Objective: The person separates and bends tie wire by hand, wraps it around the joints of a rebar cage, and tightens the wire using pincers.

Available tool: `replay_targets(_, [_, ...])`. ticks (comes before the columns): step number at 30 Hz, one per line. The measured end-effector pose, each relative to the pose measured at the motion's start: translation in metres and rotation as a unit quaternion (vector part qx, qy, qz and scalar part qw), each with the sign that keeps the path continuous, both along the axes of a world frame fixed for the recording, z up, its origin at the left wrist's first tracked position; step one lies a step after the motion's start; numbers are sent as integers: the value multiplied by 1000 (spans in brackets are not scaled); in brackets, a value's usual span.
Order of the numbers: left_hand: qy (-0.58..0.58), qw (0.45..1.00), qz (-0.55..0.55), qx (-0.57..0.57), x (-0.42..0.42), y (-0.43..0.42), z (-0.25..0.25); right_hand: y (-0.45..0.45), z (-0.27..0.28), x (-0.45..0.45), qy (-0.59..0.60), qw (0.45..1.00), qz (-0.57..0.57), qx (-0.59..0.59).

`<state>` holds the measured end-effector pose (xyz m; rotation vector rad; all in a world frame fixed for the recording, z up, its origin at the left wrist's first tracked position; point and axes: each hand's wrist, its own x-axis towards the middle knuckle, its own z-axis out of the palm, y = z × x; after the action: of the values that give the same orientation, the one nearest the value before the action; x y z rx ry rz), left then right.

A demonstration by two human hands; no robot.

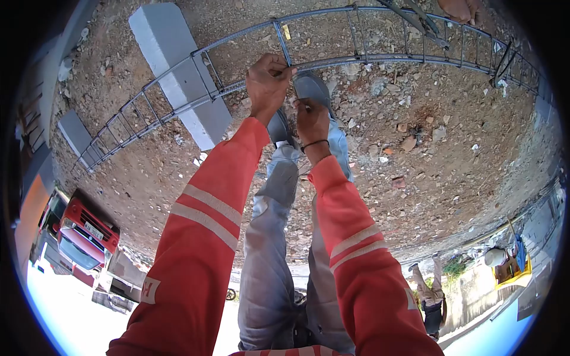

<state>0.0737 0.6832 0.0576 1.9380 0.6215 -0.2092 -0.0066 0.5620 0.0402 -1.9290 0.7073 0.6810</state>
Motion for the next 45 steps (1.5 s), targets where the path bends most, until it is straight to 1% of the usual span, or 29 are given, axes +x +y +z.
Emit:
replay_targets(2, [0, 1000, -2, 13, 0, 0, 1, -19, 40, -4, 21, 997, 80, 2])
replay_targets(3, [-2, 999, -37, 37, -1, 1, 2, -27, 64, -3, 40, 994, 106, 5])
replay_targets(5, [-6, 995, -71, 63, 0, 1, 5, -49, 73, -19, 32, 983, 174, -49])
replay_targets(9, [8, 994, -80, 70, 1, 0, 5, -85, 84, -49, 100, 964, 244, -31])
replay_targets(11, [8, 994, -85, 65, 0, -1, 6, -100, 80, -65, -42, 928, 360, -87])
replay_targets(14, [-10, 994, -84, 62, -3, -1, 4, -114, 95, -55, -97, 927, 356, -63])
replay_targets(15, [-44, 993, -89, 65, -6, 0, -2, -112, 110, -41, -98, 927, 358, -62])
replay_targets(16, [-79, 990, -95, 68, -7, 0, -6, -106, 132, -19, 103, 971, 166, 136])
replay_targets(17, [-79, 990, -93, 69, -6, 2, -3, -102, 151, 0, 293, 901, -46, 317])
replay_targets(18, [-102, 984, -123, 85, -5, 4, 2, -99, 159, 23, 243, 858, -121, 437])
replay_targets(19, [-121, 976, -149, 101, -10, 5, 7, -97, 155, 41, 193, 793, -194, 544])
replay_targets(21, [-127, 975, -154, 102, -12, 2, 15, -81, 126, 71, 81, 720, -300, 620])
replay_targets(23, [-134, 972, -159, 107, -10, 1, 18, -67, 84, 103, 8, 697, -386, 605])
replay_targets(25, [-82, 975, -158, 134, -10, -6, 19, -58, 34, 130, -72, 689, -435, 575])
replay_targets(27, [-82, 976, -138, 149, -12, -13, 7, -40, 10, 151, -138, 758, -428, 473])
replay_targets(28, [-85, 976, -117, 164, -12, -16, 4, -33, -3, 156, -137, 759, -428, 472])
replay_targets(30, [-90, 972, -120, 182, -14, -18, 3, -19, -24, 158, -161, 821, -394, 381])
replay_targets(31, [-98, 967, -125, 200, -14, -18, 3, -12, -23, 161, -159, 822, -394, 380])
replay_targets(33, [-100, 964, -135, 204, -14, -16, 1, -2, -22, 169, -117, 937, -237, 228])
replay_targets(34, [-107, 961, -144, 209, -14, -15, 0, -3, -37, 169, -130, 966, -161, 158])
replay_targets(35, [-107, 961, -144, 208, -14, -15, 0, -5, -52, 173, -130, 966, -161, 157])
replay_targets(36, [-105, 960, -145, 213, -14, -16, 0, -11, -69, 178, -115, 990, -60, 54])
replay_targets(37, [-104, 959, -146, 218, -13, -16, 0, -17, -73, 183, -107, 994, -8, 2])
replay_targets(38, [-105, 960, -144, 218, -12, -15, 0, -24, -76, 187, -100, 993, 44, -52])
replay_targets(40, [-119, 960, -146, 209, -11, -14, -1, -31, -67, 195, 6, 949, 293, -113])
replay_targets(41, [-120, 960, -145, 208, -11, -14, -1, -33, -63, 199, 5, 949, 294, -115])
replay_targets(43, [-90, 970, -129, 186, -9, -14, 4, -30, -32, 209, 81, 846, 510, -135])
replay_targets(44, [-90, 970, -129, 187, -8, -13, 7, -29, -28, 216, 81, 846, 511, -134])
replay_targets(45, [-73, 972, -144, 171, -6, -11, 10, -29, -26, 222, 124, 807, 568, -102])
